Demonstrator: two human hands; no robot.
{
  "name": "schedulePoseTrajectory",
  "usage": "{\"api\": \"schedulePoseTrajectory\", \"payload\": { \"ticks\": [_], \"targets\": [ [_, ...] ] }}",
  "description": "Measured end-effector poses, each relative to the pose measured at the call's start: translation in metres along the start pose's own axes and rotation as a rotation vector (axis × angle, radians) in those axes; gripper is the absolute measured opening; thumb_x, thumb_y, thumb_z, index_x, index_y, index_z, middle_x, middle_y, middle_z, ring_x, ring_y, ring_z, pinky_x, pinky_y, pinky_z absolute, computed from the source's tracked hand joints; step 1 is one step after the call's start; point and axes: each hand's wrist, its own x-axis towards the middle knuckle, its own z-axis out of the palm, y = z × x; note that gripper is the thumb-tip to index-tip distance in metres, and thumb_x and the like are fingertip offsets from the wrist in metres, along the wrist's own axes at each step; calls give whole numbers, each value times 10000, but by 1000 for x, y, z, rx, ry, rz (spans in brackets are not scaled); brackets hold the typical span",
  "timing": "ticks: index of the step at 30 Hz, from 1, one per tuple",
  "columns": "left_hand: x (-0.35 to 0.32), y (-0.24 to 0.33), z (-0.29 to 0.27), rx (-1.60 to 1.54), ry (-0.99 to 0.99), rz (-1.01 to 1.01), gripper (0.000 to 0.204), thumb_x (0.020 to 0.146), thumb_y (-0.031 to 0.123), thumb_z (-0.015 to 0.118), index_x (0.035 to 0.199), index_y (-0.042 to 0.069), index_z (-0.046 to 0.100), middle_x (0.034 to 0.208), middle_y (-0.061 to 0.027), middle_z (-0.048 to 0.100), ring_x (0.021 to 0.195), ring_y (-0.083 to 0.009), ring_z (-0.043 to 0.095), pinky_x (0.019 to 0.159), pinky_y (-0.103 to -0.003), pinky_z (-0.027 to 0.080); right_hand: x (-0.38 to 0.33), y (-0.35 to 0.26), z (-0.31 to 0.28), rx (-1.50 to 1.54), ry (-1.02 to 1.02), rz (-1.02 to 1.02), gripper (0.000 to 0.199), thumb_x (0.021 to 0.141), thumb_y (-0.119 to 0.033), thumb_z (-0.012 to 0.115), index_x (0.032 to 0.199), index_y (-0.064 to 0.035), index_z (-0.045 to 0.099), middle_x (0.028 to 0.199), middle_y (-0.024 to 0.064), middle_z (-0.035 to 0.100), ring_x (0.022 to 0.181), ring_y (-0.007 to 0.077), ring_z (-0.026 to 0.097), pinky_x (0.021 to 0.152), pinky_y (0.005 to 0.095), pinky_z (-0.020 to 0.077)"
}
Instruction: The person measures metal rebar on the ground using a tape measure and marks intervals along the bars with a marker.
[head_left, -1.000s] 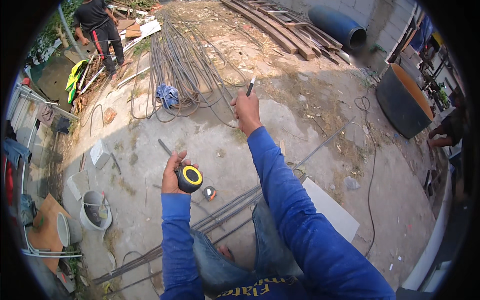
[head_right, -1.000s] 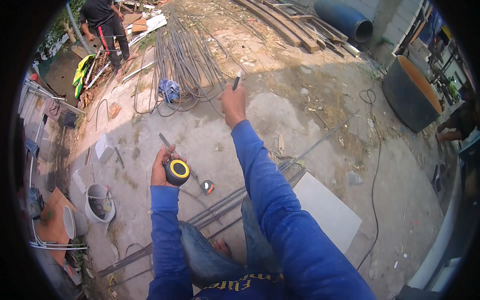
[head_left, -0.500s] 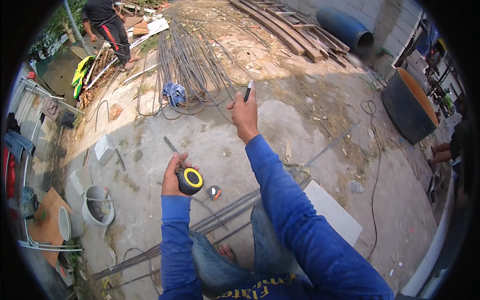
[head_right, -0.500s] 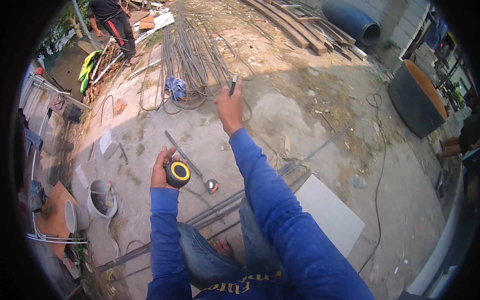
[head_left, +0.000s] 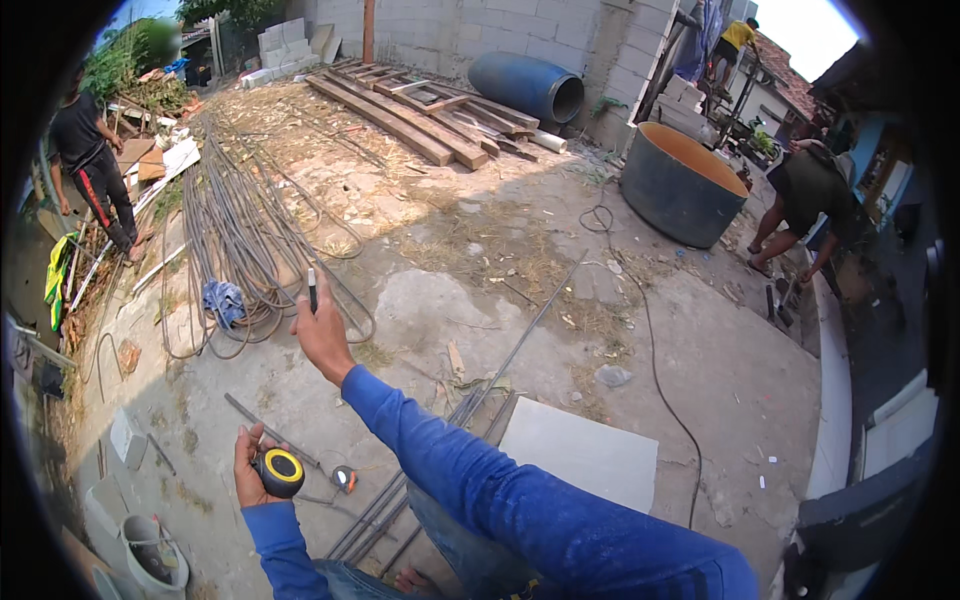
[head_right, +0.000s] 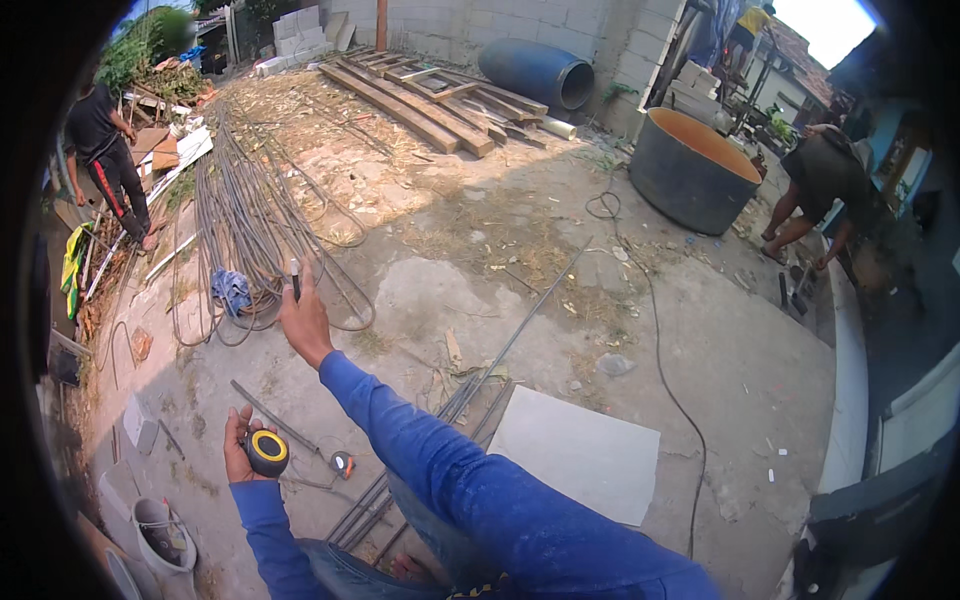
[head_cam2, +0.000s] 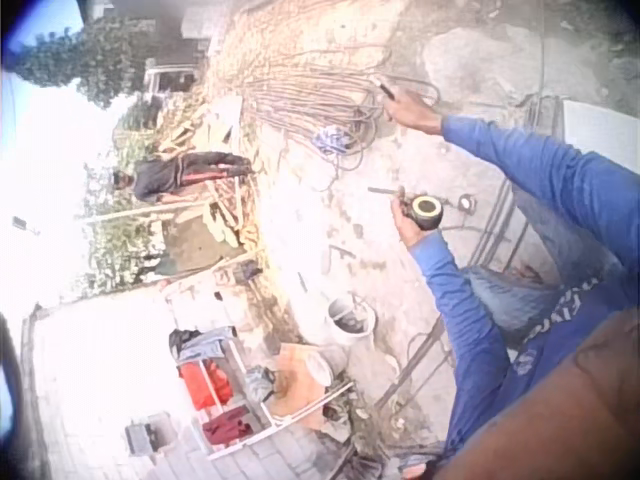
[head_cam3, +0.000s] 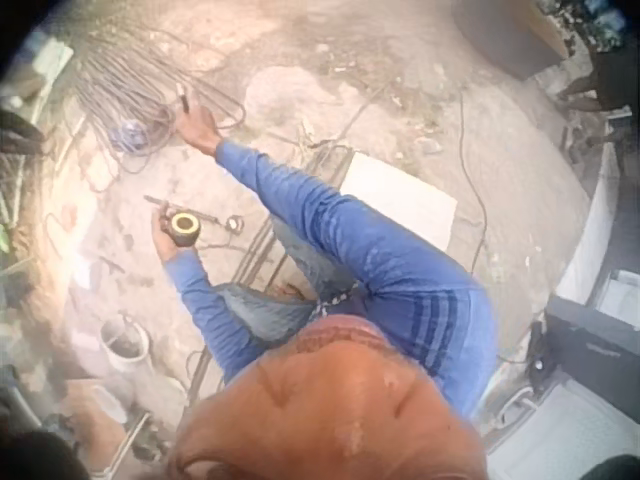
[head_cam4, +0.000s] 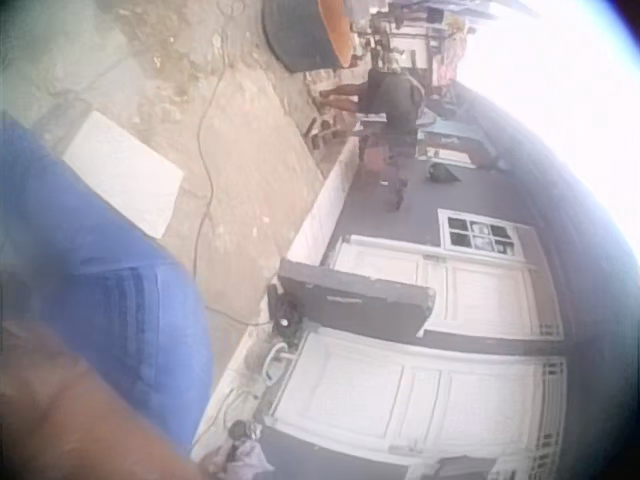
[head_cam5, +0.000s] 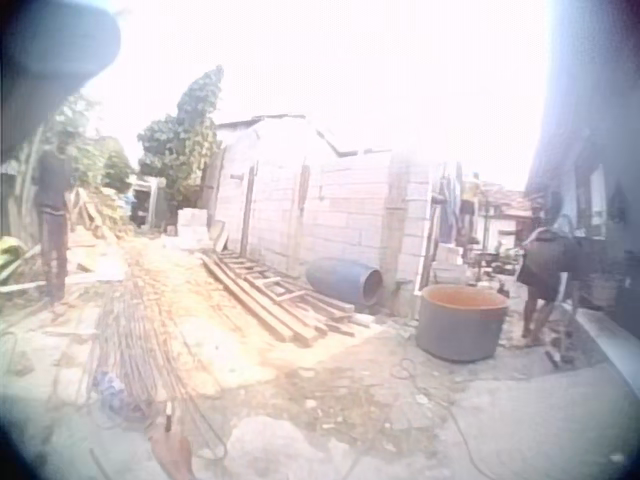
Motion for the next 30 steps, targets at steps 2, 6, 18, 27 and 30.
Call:
{"api": "schedulePoseTrajectory", "payload": {
  "ticks": [2, 6, 18, 27, 30],
  "targets": [
    [-1, -3, 11, 18, 6, 2, 347, 935, 392, 656, 1077, 79, 609, 727, -35, 637, 655, -234, 674, 556, -403, 585, -4, -1, -1, -26, -25, 67, 605, 994, -219, 452, 1529, -20, 251, 685, 94, 615, 638, 198, 618, 680, 362, 485],
    [2, -16, 30, 20, -3, -33, 373, 936, 413, 651, 1102, 84, 591, 715, -17, 613, 658, -226, 666, 558, -421, 576, 5, 1, -21, -90, 9, -17, 583, 992, -221, 459, 1509, -9, 293, 686, 93, 616, 639, 201, 620, 681, 363, 485],
    [-3, -2, 9, 32, -18, 13, 410, 942, 394, 649, 1124, 30, 602, 777, -47, 613, 708, -234, 675, 596, -365, 578, -7, 27, 21, -272, -214, -94, 381, 993, -233, 467, 1305, -23, 527, 670, 106, 633, 657, 233, 649, 669, 385, 490],
    [6, -15, 7, 58, 16, -37, 433, 944, 386, 653, 1190, 33, 610, 819, -50, 631, 747, -234, 690, 632, -395, 594, -54, 5, 31, -388, -610, -292, 333, 930, -314, 594, 1023, -18, 713, 690, 187, 653, 650, 307, 655, 640, 411, 481],
    [12, -15, 3, 33, 0, -25, 405, 940, 380, 659, 1166, 46, 614, 820, -49, 631, 756, -230, 688, 613, -396, 596, -60, -3, 35, -429, -715, -288, 343, 899, -333, 632, 1014, -21, 715, 729, 211, 662, 687, 359, 661, 645, 420, 487]
  ]
}}
